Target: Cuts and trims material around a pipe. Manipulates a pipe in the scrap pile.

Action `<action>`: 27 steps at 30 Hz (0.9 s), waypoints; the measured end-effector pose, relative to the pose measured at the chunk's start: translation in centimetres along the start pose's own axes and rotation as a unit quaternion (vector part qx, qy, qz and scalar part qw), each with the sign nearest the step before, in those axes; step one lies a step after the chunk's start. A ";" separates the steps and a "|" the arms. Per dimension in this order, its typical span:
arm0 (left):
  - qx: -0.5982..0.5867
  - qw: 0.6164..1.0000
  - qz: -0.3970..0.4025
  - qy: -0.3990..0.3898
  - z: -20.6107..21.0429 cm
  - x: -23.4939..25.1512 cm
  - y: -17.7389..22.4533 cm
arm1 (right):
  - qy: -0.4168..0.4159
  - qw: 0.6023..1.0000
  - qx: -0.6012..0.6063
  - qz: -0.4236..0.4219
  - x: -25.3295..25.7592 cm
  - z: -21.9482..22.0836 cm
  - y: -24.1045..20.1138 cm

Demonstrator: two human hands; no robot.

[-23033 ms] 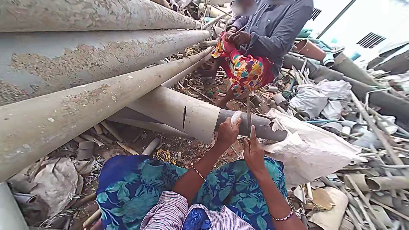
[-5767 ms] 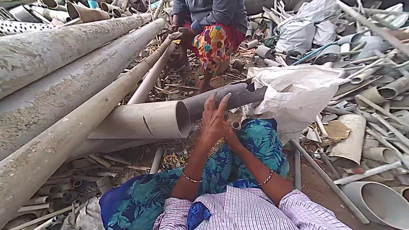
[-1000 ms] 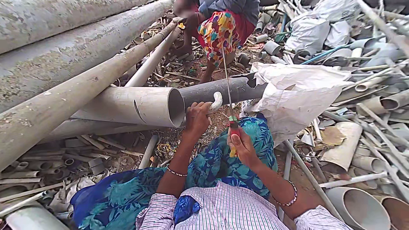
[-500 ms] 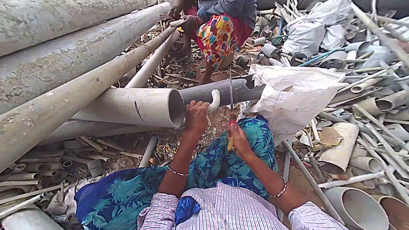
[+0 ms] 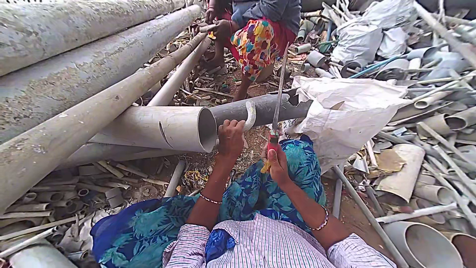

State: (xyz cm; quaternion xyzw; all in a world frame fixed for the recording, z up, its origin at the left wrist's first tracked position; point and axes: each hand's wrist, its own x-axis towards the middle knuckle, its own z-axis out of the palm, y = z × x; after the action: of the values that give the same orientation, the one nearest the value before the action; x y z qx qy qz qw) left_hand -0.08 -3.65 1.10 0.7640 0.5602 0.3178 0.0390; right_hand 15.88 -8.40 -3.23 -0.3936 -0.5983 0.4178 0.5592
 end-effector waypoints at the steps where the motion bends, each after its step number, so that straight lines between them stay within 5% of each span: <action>1: -0.002 1.000 0.003 0.014 0.4 0.0 -0.1 | -0.014 1.000 -0.004 0.026 0.3 0.2 0.6; 3: -0.007 1.000 -0.002 0.023 0.9 -0.5 -0.1 | -0.004 0.972 0.050 0.229 0.9 0.6 1.2; 5: -0.014 0.999 -0.007 0.034 1.0 -0.1 -0.5 | 0.024 0.945 0.086 0.313 1.7 1.0 0.7; 7: -0.027 0.998 -0.013 0.047 1.3 -0.1 -0.7 | 0.027 0.957 0.081 0.278 1.2 1.1 -0.5; 12: -0.083 0.994 -0.036 0.058 1.4 -0.3 -1.0 | -0.021 0.997 -0.064 -0.032 0.4 0.8 0.7; 16: -0.095 0.992 -0.076 0.032 1.4 0.2 -0.6 | 0.041 0.966 0.018 0.255 0.9 1.5 1.1; 21: -0.142 0.985 -0.073 0.062 1.8 1.0 -1.7 | -0.002 0.997 -0.053 -0.049 1.0 1.0 1.1; 25: -0.130 0.988 -0.066 0.055 1.8 0.2 -1.2 | 0.018 0.972 -0.021 0.234 2.1 2.0 1.9; 27: -0.132 0.987 -0.070 0.059 1.8 0.8 -1.2 | 0.038 0.985 0.001 0.169 2.0 2.3 0.4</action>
State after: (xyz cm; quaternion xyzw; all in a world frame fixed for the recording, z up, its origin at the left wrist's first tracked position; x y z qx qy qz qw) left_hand 0.02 -1.94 -0.46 0.6912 0.5664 0.4300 0.1288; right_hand 13.45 -6.55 -2.98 -0.5034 -0.5013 0.4917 0.5034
